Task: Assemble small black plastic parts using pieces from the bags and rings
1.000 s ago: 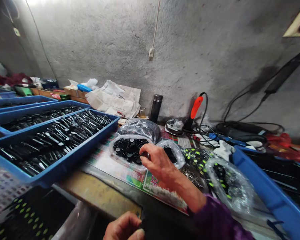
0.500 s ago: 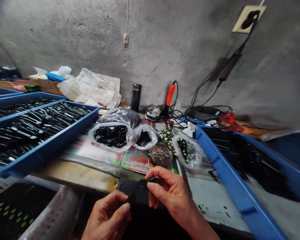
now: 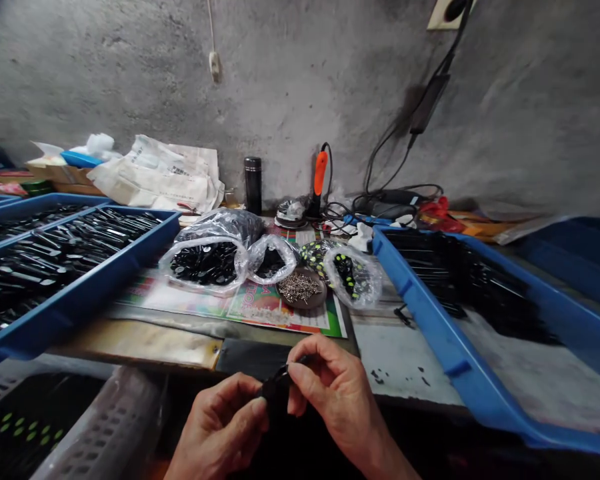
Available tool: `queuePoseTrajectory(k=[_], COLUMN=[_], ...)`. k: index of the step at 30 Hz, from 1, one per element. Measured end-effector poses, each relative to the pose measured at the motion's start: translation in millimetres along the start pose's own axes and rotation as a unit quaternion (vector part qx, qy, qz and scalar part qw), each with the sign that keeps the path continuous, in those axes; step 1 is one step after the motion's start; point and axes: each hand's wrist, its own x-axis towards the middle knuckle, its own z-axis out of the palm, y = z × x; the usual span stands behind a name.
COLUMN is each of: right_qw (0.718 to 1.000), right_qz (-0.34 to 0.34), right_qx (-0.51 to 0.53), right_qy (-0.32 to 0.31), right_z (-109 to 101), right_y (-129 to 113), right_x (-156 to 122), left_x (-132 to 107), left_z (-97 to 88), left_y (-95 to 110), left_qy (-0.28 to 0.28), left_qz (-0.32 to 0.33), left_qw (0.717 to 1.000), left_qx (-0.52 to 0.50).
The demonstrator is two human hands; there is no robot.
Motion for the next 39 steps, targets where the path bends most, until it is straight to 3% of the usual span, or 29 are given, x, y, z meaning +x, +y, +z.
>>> queuePoseTrajectory(k=[8,14,18,26,31,39], right_qw=[0.994,0.985,0.993,0.994,0.997,0.998], right_qz=[0.051,0.095,0.069,0.051,0.046,0.05], right_qx=[0.097,0.147,0.095,0.044,-0.02,-0.013], right_qy=[-0.001,-0.011,-0.031,-0.089,-0.063,-0.041], right_z=[3.3,2.3,0.5,-0.9,-1.0,7.3], right_y=[5.9,5.3,4.3,5.7,6.5,14.1], right_x=[-4.0,-2.2,-6.8,-7.3,-6.2,-6.4], left_x=[-2.6,0.9,0.3,-3.9,0.3,0.7], left_z=[6.9,4.5,4.0,8.6,4.1,7.3], left_y=[2.8,-6.6,-9.4,-6.1,-11.4,-12.9], left_qy=[-0.015,-0.024,-0.038,-0.015,-0.048,-0.033], left_qz=[-0.005,0.017,0.016,0.027,-0.04,-0.083], left_qw=[1.0,0.999,0.998,0.996,0.998,0.995], left_qx=[0.019,0.044,0.058,0.088,0.029,-0.037])
